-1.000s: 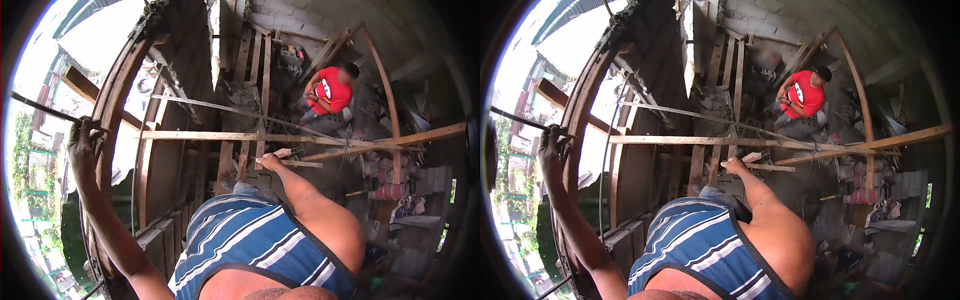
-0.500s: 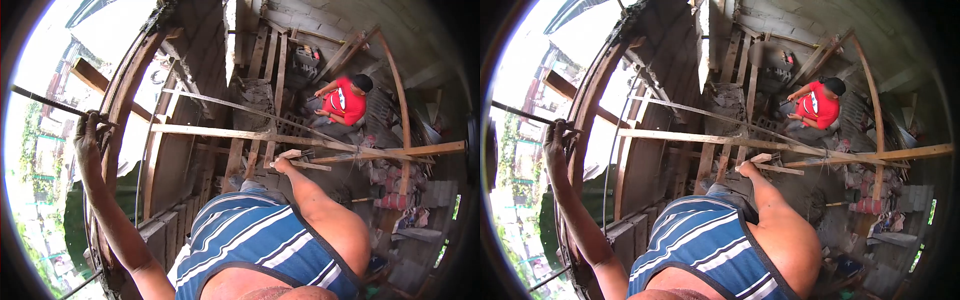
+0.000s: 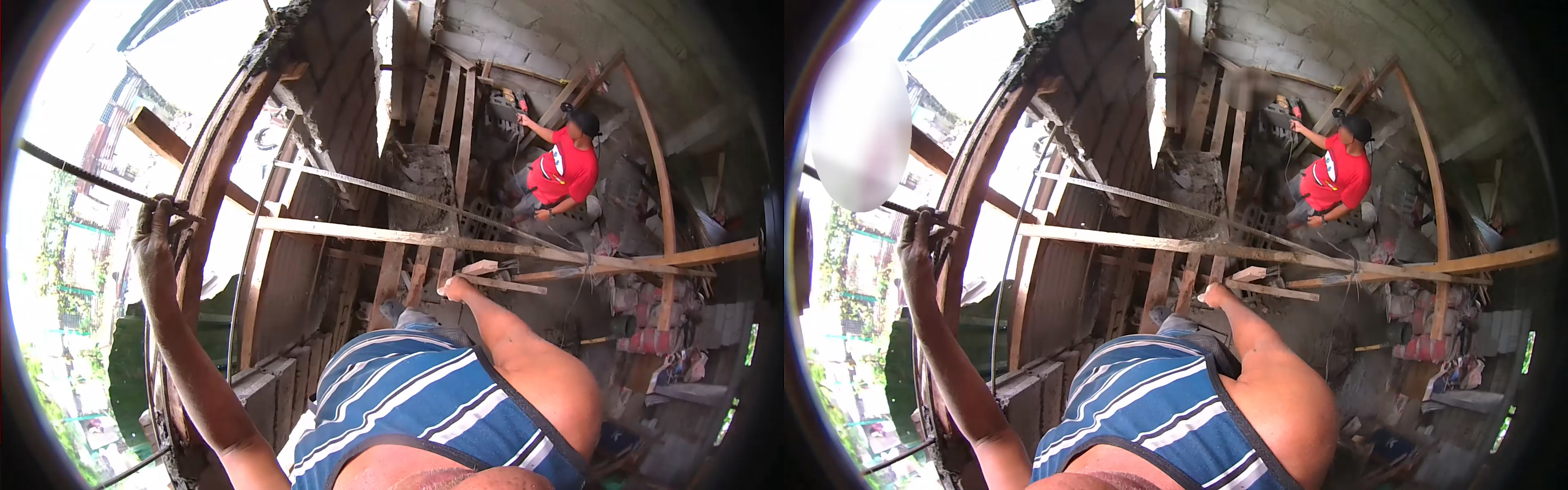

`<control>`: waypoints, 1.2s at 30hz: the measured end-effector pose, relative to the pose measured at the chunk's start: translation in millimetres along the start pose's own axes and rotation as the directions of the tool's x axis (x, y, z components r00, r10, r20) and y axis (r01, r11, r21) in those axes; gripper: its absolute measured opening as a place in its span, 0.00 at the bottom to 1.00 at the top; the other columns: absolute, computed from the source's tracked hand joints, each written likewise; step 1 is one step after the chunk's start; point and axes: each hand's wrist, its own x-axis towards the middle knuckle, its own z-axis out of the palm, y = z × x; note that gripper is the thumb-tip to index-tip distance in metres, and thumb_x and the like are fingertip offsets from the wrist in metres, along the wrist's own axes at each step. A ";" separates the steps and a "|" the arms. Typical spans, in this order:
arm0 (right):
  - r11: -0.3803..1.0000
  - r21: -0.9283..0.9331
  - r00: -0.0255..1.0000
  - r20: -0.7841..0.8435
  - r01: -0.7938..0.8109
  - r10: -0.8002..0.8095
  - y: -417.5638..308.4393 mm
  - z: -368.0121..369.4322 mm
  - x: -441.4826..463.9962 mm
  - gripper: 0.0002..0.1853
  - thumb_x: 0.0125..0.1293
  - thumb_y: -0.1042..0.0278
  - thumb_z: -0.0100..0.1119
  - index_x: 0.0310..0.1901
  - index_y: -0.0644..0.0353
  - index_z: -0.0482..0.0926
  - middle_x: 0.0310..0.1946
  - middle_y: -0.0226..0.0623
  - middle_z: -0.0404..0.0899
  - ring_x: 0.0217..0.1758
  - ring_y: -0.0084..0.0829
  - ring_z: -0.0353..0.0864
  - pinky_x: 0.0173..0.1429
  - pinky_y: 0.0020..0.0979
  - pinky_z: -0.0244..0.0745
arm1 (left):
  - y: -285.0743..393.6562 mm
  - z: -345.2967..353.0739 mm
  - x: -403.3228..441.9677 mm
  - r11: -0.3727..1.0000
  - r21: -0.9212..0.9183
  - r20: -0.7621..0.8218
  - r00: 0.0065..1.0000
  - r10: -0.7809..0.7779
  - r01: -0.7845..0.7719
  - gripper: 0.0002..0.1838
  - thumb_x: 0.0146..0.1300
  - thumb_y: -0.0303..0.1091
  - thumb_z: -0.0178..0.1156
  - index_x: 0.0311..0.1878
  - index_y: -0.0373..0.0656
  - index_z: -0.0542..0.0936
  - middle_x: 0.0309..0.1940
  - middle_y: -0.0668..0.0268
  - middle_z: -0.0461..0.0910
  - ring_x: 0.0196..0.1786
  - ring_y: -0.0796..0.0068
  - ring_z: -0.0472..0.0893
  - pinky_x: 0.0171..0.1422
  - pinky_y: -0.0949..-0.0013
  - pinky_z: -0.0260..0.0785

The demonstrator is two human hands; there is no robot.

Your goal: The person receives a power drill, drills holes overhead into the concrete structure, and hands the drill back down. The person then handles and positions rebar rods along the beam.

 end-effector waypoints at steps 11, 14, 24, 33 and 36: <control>0.433 0.891 0.954 -0.238 0.140 0.181 -88.2 -169.8 7.4 0.18 0.67 0.51 0.61 0.40 0.60 0.86 0.40 0.44 0.86 0.43 0.37 0.85 0.49 0.34 0.77 | -76.7 -17.9 8.5 0.878 -0.478 0.414 0.875 0.251 -0.026 0.08 0.72 0.26 0.53 0.50 0.34 0.74 0.41 0.65 0.76 0.41 0.81 0.79 0.44 0.80 0.76; 0.428 0.742 0.819 -0.574 0.516 0.007 -116.1 -257.9 8.6 0.14 0.69 0.60 0.59 0.45 0.62 0.84 0.35 0.34 0.85 0.42 0.27 0.82 0.46 0.32 0.77 | 11.0 -20.5 -22.2 0.964 0.200 0.074 0.984 0.163 -0.174 0.15 0.66 0.36 0.61 0.50 0.37 0.80 0.42 0.64 0.81 0.42 0.73 0.79 0.45 0.67 0.76; 0.765 0.336 0.302 -0.934 0.550 0.193 -70.5 -458.9 7.5 0.21 0.73 0.60 0.57 0.57 0.70 0.76 0.50 0.48 0.81 0.53 0.36 0.80 0.57 0.32 0.73 | -5.0 -9.1 -9.1 0.943 0.214 -0.126 0.950 0.284 -0.254 0.11 0.64 0.37 0.62 0.42 0.39 0.80 0.36 0.49 0.84 0.44 0.48 0.83 0.50 0.51 0.74; 0.839 0.482 0.800 -0.592 0.253 0.099 -12.8 -379.0 112.0 0.34 0.69 0.50 0.62 0.65 0.69 0.69 0.57 0.55 0.78 0.60 0.44 0.78 0.62 0.39 0.71 | -3.8 -10.6 -11.0 0.953 0.152 -0.120 0.952 0.282 -0.263 0.10 0.63 0.36 0.61 0.42 0.39 0.80 0.33 0.48 0.82 0.43 0.47 0.83 0.49 0.50 0.72; 0.817 0.431 0.687 -0.724 0.384 0.059 22.0 -348.8 150.8 0.31 0.69 0.52 0.62 0.64 0.68 0.70 0.52 0.54 0.81 0.55 0.45 0.81 0.58 0.40 0.74 | -2.5 -11.4 -11.8 0.948 0.179 -0.116 0.951 0.288 -0.265 0.10 0.64 0.35 0.61 0.43 0.39 0.80 0.33 0.48 0.82 0.43 0.47 0.83 0.49 0.50 0.72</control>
